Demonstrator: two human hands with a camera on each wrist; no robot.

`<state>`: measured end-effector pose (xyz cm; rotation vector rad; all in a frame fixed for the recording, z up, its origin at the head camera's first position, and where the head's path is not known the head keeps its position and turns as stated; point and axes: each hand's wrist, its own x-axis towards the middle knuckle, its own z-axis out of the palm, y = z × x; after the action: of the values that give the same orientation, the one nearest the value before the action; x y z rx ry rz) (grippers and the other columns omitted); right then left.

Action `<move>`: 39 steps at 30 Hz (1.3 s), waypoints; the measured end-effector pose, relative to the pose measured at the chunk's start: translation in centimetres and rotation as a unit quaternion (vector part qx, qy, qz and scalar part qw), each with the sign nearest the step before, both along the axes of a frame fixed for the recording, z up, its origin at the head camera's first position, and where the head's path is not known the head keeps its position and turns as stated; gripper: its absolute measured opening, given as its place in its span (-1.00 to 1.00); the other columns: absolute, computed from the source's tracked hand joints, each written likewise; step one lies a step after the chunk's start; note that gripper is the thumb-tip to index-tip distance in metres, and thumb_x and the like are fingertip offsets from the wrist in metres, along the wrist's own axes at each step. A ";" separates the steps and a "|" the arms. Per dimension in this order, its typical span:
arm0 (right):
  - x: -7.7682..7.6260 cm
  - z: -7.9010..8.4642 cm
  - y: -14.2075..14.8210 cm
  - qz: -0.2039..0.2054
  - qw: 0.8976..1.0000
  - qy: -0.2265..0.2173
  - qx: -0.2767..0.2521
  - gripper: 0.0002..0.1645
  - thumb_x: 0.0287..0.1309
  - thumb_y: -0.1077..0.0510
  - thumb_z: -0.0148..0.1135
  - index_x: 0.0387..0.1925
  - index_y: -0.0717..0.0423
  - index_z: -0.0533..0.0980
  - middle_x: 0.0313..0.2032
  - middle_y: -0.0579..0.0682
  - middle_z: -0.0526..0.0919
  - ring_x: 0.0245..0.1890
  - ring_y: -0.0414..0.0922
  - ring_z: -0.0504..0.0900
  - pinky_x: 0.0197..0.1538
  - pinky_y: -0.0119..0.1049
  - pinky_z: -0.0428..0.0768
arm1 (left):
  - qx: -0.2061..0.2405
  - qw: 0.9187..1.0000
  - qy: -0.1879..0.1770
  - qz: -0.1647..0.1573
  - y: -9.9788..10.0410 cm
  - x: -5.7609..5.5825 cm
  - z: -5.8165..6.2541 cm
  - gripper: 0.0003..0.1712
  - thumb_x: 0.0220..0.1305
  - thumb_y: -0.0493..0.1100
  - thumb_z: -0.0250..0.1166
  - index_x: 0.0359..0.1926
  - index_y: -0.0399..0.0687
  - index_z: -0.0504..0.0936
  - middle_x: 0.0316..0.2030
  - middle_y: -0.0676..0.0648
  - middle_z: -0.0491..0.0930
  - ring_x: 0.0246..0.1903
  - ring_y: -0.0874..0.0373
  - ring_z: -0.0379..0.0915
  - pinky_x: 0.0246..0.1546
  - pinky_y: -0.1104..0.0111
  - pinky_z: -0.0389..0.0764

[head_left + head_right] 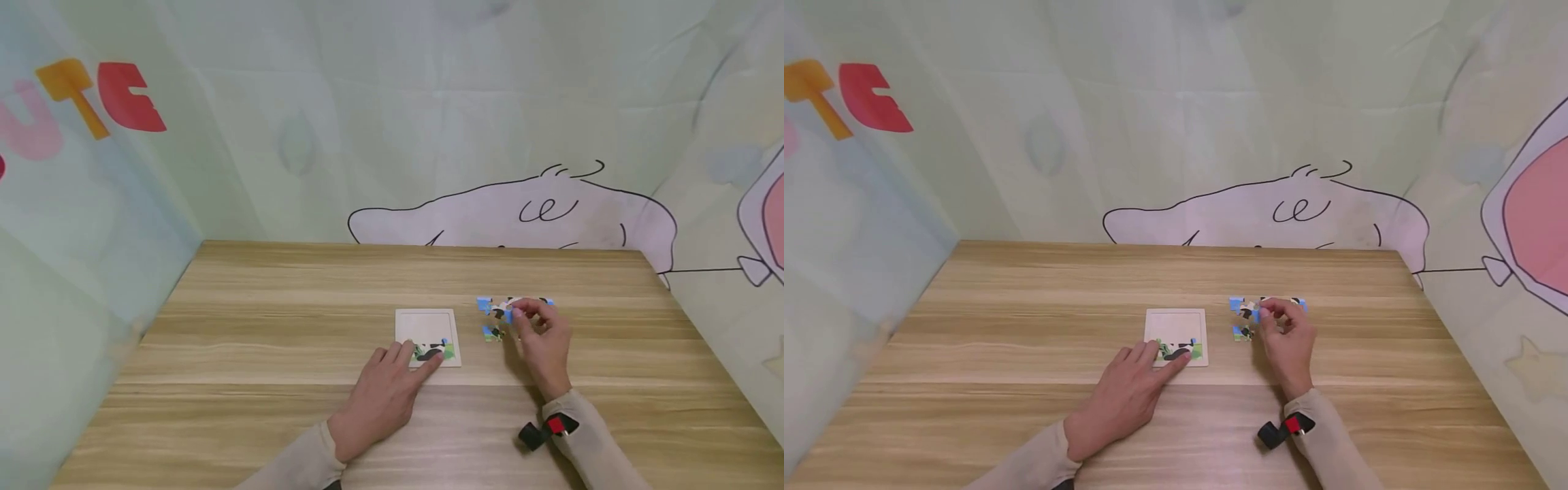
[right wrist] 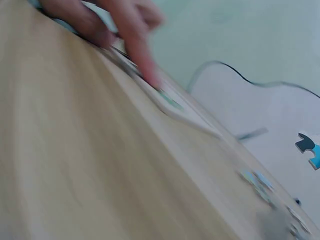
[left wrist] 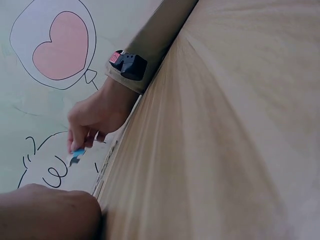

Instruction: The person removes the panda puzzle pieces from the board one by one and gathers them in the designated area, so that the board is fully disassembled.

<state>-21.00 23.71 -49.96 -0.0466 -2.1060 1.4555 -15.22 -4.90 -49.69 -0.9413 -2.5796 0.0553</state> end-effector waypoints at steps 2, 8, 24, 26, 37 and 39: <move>0.0 0.2 1.5 -0.024 0.999 -0.029 -0.010 -0.91 0.28 0.37 0.41 -0.20 0.24 0.76 -0.40 -0.33 0.58 -0.36 -0.33 0.44 -0.26 -0.44 0.32 | 0.000 1.000 0.001 0.000 0.1 0.0 0.0 -0.36 0.40 -0.07 0.34 0.47 0.39 0.53 -0.25 -0.03 0.46 -0.30 0.09 0.40 -0.21 0.28 0.52; 0.2 0.5 5.6 -0.073 0.993 -0.095 -0.002 -0.85 0.26 0.34 0.38 -0.17 0.33 0.75 -0.48 -0.47 0.55 -0.43 -0.32 0.42 -0.36 -0.46 0.33 | 0.001 1.000 0.004 0.002 0.1 0.0 -0.1 -0.35 0.37 -0.07 0.36 0.46 0.39 0.54 -0.26 -0.03 0.45 -0.31 0.08 0.39 -0.23 0.29 0.50; 0.1 0.6 8.4 -0.046 0.962 -0.142 0.231 -0.89 0.13 0.32 0.30 -0.36 0.16 0.73 -0.40 0.10 0.75 -0.42 -0.28 0.47 -0.28 -0.47 0.32 | -0.002 1.000 -0.009 -0.004 0.0 0.1 0.2 -0.36 0.41 -0.10 0.34 0.48 0.36 0.54 -0.24 -0.05 0.45 -0.37 0.11 0.24 -0.29 0.34 0.44; 0.1 0.6 8.4 -0.053 0.957 -0.140 0.250 -0.88 0.10 0.32 0.29 -0.36 0.15 0.72 -0.43 0.10 0.73 -0.40 -0.17 0.49 -0.27 -0.39 0.31 | -0.003 1.000 -0.005 -0.004 0.0 0.1 0.2 -0.36 0.40 -0.09 0.34 0.48 0.36 0.54 -0.24 -0.05 0.45 -0.37 0.11 0.24 -0.30 0.35 0.43; -0.2 0.2 8.7 -0.023 0.943 -0.084 0.322 -0.88 -0.09 0.35 0.23 -0.47 0.11 0.62 -0.49 0.07 0.65 -0.36 0.03 0.47 -0.20 -0.15 0.26 | -0.010 1.000 -0.011 -0.001 0.0 0.1 0.3 -0.36 0.42 -0.10 0.31 0.49 0.36 0.53 -0.23 -0.06 0.46 -0.36 0.10 0.28 -0.30 0.34 0.44; -0.2 0.2 8.7 -0.022 0.945 -0.075 0.317 -0.89 -0.07 0.35 0.24 -0.46 0.13 0.62 -0.47 0.09 0.65 -0.36 0.02 0.46 -0.19 -0.17 0.24 | -0.007 1.000 -0.017 0.000 0.1 0.2 0.3 -0.36 0.43 -0.11 0.31 0.49 0.35 0.53 -0.23 -0.06 0.46 -0.36 0.11 0.26 -0.30 0.35 0.41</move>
<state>-21.16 32.37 -49.80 0.0455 -2.5833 0.7076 -15.07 -4.81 -49.34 -0.9554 -2.6133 0.0574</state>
